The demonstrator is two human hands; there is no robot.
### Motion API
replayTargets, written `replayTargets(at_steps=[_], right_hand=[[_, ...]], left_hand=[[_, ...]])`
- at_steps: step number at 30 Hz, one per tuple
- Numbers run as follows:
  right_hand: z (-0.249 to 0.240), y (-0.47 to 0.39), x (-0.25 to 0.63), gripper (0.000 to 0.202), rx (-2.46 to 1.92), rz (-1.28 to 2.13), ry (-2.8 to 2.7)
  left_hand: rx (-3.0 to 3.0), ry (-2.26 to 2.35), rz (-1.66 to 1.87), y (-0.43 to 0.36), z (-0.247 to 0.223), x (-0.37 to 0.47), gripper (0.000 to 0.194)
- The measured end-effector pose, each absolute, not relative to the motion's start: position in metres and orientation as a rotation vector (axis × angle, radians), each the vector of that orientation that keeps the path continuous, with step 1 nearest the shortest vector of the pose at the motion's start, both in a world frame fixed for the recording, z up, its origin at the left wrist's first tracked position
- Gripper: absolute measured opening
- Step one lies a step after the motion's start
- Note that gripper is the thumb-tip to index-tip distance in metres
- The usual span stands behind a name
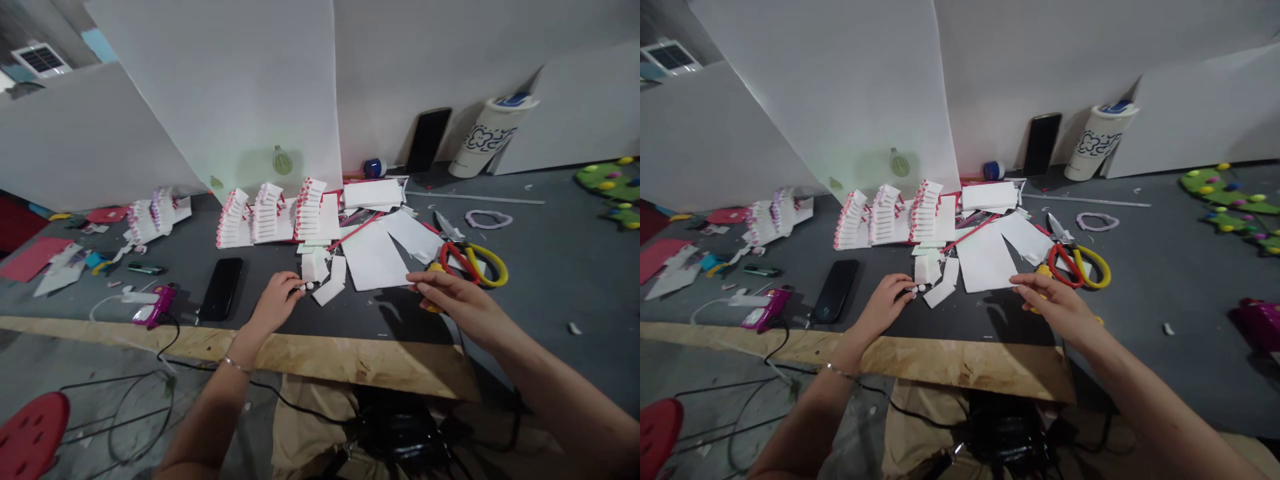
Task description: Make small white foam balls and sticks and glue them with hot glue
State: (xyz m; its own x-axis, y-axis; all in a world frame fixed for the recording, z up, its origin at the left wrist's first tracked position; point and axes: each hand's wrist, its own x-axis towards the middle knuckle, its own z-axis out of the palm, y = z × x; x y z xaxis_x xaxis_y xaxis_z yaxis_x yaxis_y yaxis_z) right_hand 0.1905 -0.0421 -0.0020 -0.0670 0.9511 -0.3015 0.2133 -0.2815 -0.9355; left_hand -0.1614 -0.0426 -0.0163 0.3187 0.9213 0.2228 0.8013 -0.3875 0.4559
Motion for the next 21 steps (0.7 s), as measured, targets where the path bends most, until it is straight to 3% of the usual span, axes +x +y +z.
replayTargets(at_steps=[9, 16, 21], right_hand=[[-0.001, -0.042, 0.189, 0.066, -1.506, 1.377, -1.280], [0.002, -0.042, 0.191, 0.066, -1.495, 1.381, -1.246], [0.002, -0.043, 0.193, 0.064, -1.473, 1.369, -1.251]], left_hand=[[2.406, 1.655, 0.568, -0.049, -0.008, -0.149, 0.018], [2.270, 1.819, 0.798, -0.048, -0.005, -0.156, 0.017], [2.337, 1.764, 0.665, -0.049, -0.009, -0.162, 0.020]])
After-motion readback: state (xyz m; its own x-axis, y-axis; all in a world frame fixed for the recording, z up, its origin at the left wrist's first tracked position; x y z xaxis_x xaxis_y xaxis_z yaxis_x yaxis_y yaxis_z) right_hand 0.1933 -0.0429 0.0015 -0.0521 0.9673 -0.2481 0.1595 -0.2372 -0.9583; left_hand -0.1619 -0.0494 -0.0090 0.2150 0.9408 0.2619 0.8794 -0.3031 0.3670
